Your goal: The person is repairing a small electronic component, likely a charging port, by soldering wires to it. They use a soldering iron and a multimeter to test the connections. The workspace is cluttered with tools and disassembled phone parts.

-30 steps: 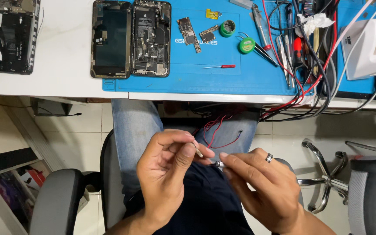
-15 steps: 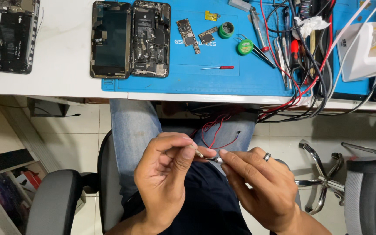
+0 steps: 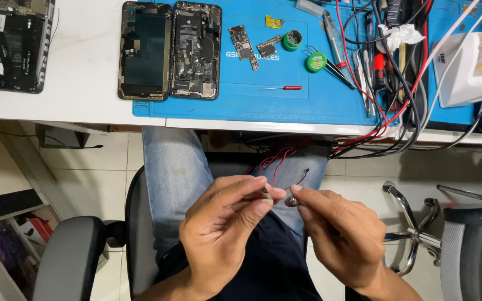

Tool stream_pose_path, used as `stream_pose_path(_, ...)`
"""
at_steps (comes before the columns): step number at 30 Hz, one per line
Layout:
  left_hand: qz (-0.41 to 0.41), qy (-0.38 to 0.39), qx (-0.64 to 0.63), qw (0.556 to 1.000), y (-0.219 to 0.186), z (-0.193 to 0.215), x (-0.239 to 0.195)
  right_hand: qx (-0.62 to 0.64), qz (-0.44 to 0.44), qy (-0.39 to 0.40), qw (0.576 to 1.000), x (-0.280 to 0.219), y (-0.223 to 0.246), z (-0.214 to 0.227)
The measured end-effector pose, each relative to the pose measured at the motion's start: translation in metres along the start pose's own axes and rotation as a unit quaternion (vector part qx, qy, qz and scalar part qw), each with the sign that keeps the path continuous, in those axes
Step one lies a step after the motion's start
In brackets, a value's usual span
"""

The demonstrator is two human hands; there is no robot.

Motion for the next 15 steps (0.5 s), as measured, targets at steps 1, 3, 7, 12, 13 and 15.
stream_pose_path(1,0.001,-0.001,0.000,1.000,-0.001,0.000,0.001,0.000,0.000,0.001,1.000,0.001,-0.001,0.000)
stream_pose_path(3,-0.030,-0.009,0.091,0.995,-0.009,0.000,0.002,-0.004,0.024,-0.021,0.999,0.001,0.003,0.004)
stream_pose_path(7,-0.013,-0.008,0.060,0.998,-0.001,-0.001,-0.001,-0.018,0.020,-0.016,0.999,0.000,0.001,0.007)
stream_pose_path(12,-0.002,-0.018,0.069,0.997,0.002,0.001,-0.002,-0.082,0.043,0.006,0.996,0.002,0.003,0.010)
stream_pose_path(13,-0.002,-0.018,0.069,0.997,0.002,0.001,-0.002,-0.082,0.043,0.006,0.996,0.000,0.002,0.011)
stream_pose_path(15,-0.005,-0.010,0.078,0.997,0.001,-0.001,-0.002,-0.098,0.034,0.032,0.994,-0.002,-0.003,0.008)
Point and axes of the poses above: each hand's wrist, its own x-axis towards the middle knuckle, its own z-axis out of the back of the hand, y = z × x, the point moved 10 cm from there along x, towards the middle knuckle, and after that the axes turned 1 degree about -x, right-handed, at the moved point
